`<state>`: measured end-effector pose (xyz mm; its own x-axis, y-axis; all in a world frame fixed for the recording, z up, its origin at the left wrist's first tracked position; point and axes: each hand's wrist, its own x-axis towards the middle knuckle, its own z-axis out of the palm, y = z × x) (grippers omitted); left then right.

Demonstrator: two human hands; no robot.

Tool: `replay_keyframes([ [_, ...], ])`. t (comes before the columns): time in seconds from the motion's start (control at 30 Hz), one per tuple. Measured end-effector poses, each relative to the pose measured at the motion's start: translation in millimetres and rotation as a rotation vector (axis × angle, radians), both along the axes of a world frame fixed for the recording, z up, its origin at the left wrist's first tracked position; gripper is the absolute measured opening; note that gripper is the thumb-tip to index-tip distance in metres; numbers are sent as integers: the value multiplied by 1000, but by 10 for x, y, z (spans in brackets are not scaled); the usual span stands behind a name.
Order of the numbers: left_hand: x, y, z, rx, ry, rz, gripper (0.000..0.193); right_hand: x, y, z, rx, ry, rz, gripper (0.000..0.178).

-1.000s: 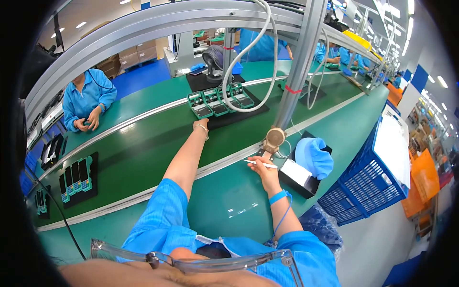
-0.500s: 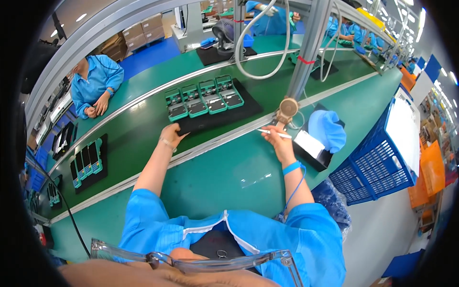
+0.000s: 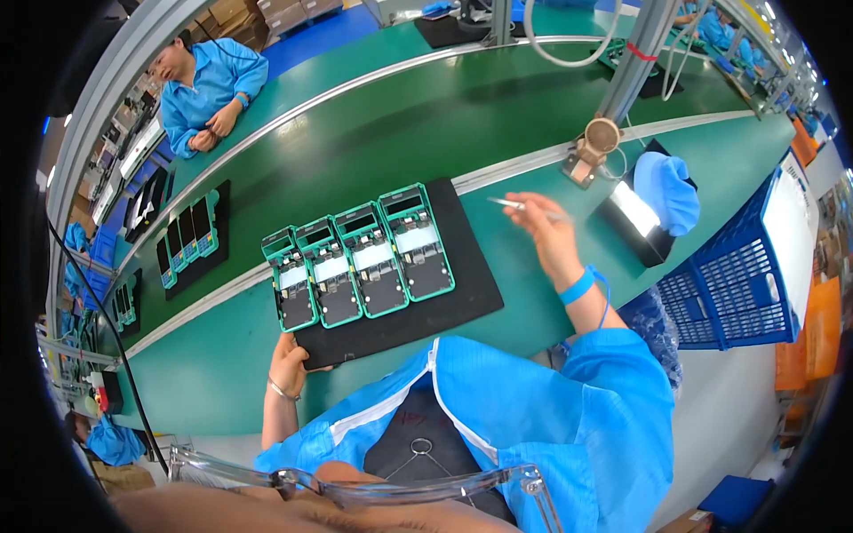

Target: The person assembles electronic components onto printed circuit boards by hand, taking components from a plastic tray and placing them onto boards on a conveyor belt.

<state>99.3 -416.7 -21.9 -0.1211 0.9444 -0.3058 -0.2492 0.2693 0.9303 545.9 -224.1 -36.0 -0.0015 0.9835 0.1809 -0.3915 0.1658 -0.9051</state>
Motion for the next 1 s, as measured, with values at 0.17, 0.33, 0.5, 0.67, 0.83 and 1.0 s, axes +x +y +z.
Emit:
replay_keyframes([
  [0.17,-638,-93,311,-289,967,-116,26,-461,-552,-115,-76,113,137,28],
  [0.33,-746,458,-525,385,832,324,50,-747,-728,-128,-102,192,141,29],
  [0.5,-183,677,-434,424,919,233,53,-783,-766,-204,-50,176,164,29],
  [0.67,178,687,-55,603,1343,280,61,-479,-666,-68,17,141,146,30],
  [0.83,1414,827,259,817,1111,-450,70,220,-545,131,88,-192,-96,31],
  [1.0,2588,1259,-86,1156,1162,-822,72,531,-579,-2,127,-456,-131,30],
])
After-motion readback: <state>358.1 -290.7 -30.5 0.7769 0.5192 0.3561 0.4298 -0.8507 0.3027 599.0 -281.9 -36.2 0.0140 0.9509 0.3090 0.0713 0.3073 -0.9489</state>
